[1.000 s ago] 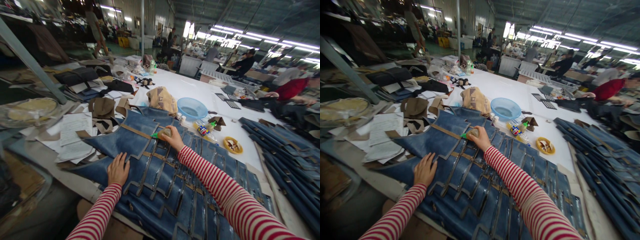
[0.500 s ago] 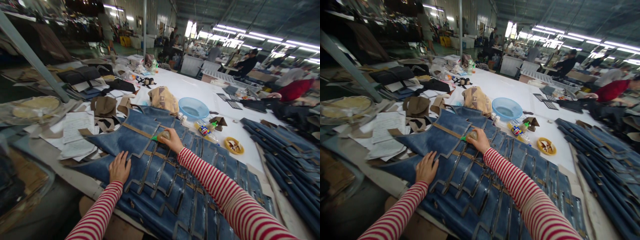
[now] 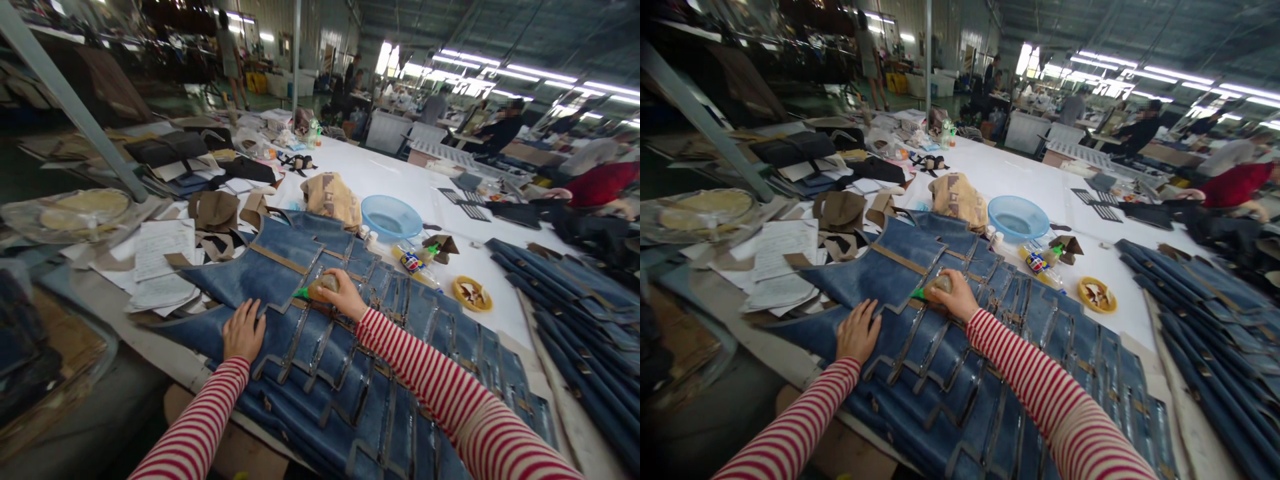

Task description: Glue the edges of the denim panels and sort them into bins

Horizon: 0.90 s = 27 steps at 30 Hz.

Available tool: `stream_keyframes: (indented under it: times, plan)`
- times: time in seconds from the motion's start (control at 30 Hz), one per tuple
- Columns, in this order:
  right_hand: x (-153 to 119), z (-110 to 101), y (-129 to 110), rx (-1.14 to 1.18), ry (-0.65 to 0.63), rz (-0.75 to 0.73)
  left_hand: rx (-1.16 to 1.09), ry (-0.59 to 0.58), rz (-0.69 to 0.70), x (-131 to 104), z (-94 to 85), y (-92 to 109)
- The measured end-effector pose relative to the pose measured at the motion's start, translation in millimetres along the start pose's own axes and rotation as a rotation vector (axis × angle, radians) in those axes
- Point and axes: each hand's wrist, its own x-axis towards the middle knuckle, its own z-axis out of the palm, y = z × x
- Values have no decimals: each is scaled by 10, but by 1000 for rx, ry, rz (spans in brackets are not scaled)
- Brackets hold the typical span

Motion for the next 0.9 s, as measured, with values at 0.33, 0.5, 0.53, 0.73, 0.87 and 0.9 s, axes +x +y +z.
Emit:
stream_keyframes:
  times: [0.33,0.5,0.53,0.73,0.87,0.9]
  plan:
    - [-175,57,-231,-13,-72,-71,-8,1,0,-8,0,-1]
    - [-210,42,-348,-80,-76,-129,-22,-2,-7,-7,-23,9]
    - [-217,40,-371,-89,-93,-146,-24,-2,-8,-7,-26,10]
    - [-263,46,-458,-126,-110,-186,-17,-19,-19,-14,-39,20]
    - [-287,73,-471,-126,-134,-218,-11,-14,-16,-23,-31,16]
    - [-287,80,-473,-123,-133,-227,-11,-12,-16,-25,-28,13]
